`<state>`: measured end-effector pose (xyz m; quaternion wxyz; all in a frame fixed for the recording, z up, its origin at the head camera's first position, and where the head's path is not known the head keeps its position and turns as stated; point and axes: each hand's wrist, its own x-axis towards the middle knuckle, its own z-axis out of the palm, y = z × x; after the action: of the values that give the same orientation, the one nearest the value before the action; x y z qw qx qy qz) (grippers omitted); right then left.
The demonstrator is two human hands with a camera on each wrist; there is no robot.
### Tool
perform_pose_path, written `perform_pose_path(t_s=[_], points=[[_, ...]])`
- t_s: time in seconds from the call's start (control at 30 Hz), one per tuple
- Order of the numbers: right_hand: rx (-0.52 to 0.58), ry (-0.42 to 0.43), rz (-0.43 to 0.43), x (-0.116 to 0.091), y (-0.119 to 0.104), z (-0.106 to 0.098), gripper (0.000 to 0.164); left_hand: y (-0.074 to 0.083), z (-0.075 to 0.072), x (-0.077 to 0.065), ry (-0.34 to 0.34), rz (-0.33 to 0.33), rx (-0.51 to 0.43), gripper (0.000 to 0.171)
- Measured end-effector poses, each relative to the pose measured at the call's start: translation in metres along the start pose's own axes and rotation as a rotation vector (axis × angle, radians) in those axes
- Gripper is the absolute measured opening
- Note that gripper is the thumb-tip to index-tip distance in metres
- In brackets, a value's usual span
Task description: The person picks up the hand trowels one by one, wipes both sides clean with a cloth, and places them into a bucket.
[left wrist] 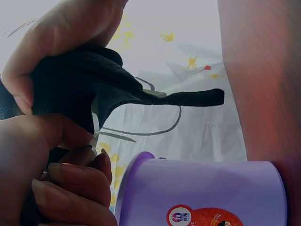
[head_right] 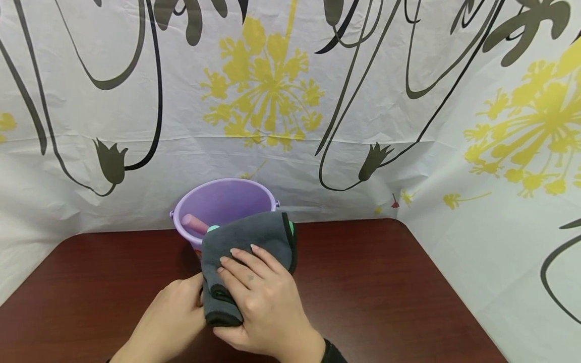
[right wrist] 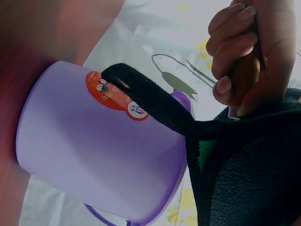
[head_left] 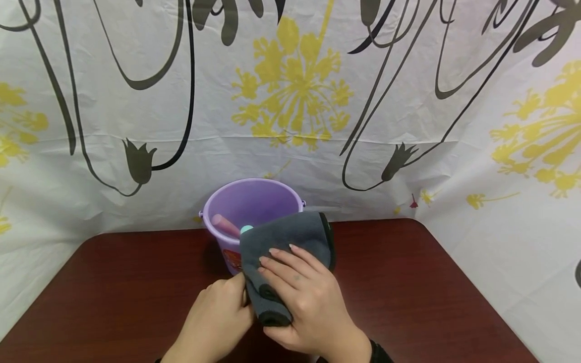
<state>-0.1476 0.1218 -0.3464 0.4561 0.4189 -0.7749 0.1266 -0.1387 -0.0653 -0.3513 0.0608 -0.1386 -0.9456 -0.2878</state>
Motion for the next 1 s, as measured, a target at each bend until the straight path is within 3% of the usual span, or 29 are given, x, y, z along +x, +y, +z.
perform_pose_path(t_s=[0.13,0.3,0.53,0.73,1.0], points=[[0.005,0.004,0.009,0.000,0.003,-0.001,0.056,0.002,-0.003,0.000,-0.016,-0.011,-0.004,0.020],[0.023,0.011,0.047,-0.001,0.008,-0.004,0.045,0.005,-0.006,0.001,0.022,0.007,-0.005,0.014],[0.011,0.058,0.102,-0.001,0.016,-0.005,0.046,0.006,-0.009,-0.001,0.040,-0.001,0.007,0.034],[0.022,0.080,0.188,-0.003,0.023,-0.009,0.046,0.006,-0.009,-0.001,0.042,-0.010,0.014,0.036],[0.015,0.182,0.252,-0.003,0.032,-0.016,0.043,0.006,-0.009,-0.003,0.068,0.015,0.024,0.038]])
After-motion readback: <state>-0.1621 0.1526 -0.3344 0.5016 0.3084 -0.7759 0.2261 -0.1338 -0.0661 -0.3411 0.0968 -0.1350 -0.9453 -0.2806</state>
